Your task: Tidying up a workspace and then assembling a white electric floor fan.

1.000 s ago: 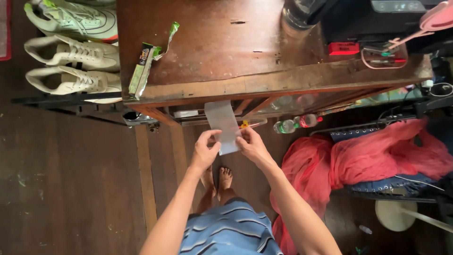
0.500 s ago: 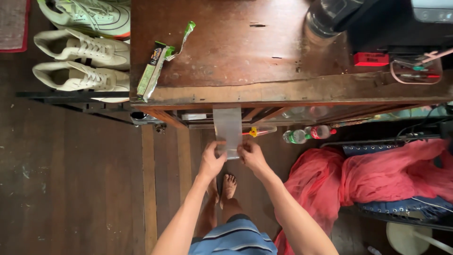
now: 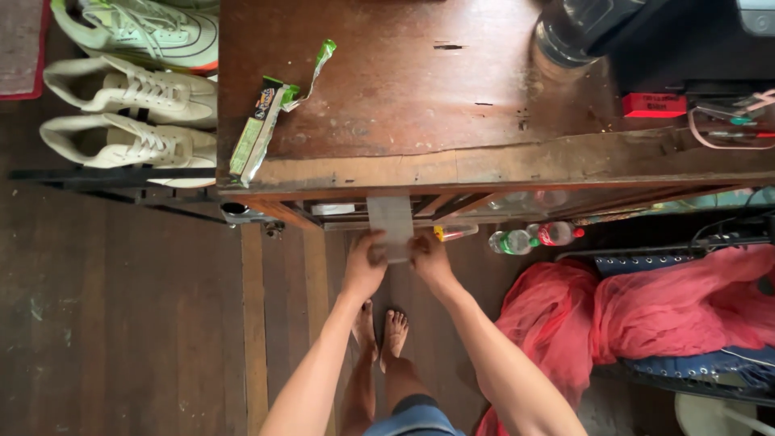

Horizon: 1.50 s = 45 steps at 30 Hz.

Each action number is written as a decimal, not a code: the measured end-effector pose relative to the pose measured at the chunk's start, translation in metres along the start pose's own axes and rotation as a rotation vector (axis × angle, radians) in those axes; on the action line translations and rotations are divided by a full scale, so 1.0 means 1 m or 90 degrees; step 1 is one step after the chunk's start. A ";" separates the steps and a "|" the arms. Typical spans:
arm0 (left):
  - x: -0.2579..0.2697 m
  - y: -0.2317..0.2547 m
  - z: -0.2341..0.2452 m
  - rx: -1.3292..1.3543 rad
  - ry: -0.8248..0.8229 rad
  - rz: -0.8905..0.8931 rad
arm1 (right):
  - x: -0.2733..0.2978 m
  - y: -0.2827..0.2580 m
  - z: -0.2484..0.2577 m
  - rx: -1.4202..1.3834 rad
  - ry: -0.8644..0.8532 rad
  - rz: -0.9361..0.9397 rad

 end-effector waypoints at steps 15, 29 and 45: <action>-0.111 -0.039 0.021 -0.121 -0.010 0.010 | -0.144 -0.001 0.037 0.274 0.047 0.138; -0.083 -0.015 0.020 0.003 -0.042 0.059 | -0.130 -0.015 0.038 0.046 0.042 0.086; -0.036 0.065 -0.039 0.117 -0.175 0.109 | 0.076 -0.070 0.057 -0.078 0.101 0.063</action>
Point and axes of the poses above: each hand's wrist, its own x-axis away from the middle knuckle, its own z-axis out of the back of the hand, y = z × x, the point moved 8 cm from there along -x, towards the middle knuckle, and after that the axes turned 12 degrees about -y, right-handed, at the moved point
